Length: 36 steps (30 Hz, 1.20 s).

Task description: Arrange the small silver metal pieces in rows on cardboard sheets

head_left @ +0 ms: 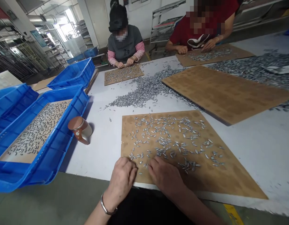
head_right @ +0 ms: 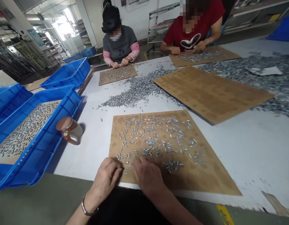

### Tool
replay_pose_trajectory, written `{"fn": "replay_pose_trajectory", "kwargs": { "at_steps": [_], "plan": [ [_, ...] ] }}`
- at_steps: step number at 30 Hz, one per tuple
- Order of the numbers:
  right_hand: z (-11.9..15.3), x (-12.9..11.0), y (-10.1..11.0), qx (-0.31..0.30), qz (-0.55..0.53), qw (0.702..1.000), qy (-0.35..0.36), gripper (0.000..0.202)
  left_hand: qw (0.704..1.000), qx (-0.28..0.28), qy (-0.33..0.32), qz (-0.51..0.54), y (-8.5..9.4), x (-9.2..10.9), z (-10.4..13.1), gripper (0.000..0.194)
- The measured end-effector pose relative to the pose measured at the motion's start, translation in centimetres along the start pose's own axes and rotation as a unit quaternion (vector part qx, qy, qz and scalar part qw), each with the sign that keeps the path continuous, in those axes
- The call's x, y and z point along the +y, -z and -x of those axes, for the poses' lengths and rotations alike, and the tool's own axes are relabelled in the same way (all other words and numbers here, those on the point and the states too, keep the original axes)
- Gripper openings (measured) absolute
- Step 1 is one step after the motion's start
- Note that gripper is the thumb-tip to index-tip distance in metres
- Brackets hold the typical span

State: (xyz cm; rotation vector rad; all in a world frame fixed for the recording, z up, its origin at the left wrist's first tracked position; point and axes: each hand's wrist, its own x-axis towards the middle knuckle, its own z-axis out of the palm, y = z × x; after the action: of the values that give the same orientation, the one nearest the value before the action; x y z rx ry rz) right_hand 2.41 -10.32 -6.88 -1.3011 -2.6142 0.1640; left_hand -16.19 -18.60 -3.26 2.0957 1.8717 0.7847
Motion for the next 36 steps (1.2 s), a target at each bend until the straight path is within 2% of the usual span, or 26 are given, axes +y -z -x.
{"fn": "replay_pose_trajectory", "kwargs": {
  "at_steps": [4,7,12,17,20,23,28,32,36],
  "plan": [
    [-0.6,0.1,0.4,-0.034,0.013,0.999,0.006,0.019,0.998,0.041,0.053,-0.003,1.2,-1.4,0.5,0.017],
    [-0.5,0.6,0.1,-0.01,0.003,1.0,0.03,0.019,0.998,0.042,0.055,-0.006,1.2,-1.8,0.8,0.018],
    [0.9,1.2,-0.9,0.065,-0.005,0.995,0.074,0.022,0.999,0.03,0.029,-0.007,0.0,-1.1,0.4,0.018],
    [1.8,1.6,-0.7,0.09,-0.007,0.992,0.084,0.021,0.996,0.0,0.042,-0.079,-1.9,0.1,-0.9,0.009],
    [1.3,1.6,-0.5,0.07,-0.007,0.993,0.091,0.019,0.99,-0.015,0.051,-0.132,-2.4,0.5,-1.4,0.014],
    [0.6,1.5,-0.6,0.048,0.005,0.995,0.087,0.02,0.986,-0.032,0.042,-0.157,-2.2,0.6,-1.7,0.021],
    [1.0,1.2,0.0,0.03,-0.032,0.997,0.06,0.02,0.992,-0.069,0.037,-0.095,-1.4,0.3,-1.8,0.016],
    [1.9,0.4,0.8,-0.027,-0.084,0.994,0.063,0.02,0.993,-0.088,0.036,-0.07,-1.3,0.3,-2.0,0.015],
    [1.4,0.1,1.2,-0.057,-0.075,0.995,0.007,0.018,0.992,-0.087,0.066,-0.068,-1.1,0.4,-2.6,0.011]
  ]
}}
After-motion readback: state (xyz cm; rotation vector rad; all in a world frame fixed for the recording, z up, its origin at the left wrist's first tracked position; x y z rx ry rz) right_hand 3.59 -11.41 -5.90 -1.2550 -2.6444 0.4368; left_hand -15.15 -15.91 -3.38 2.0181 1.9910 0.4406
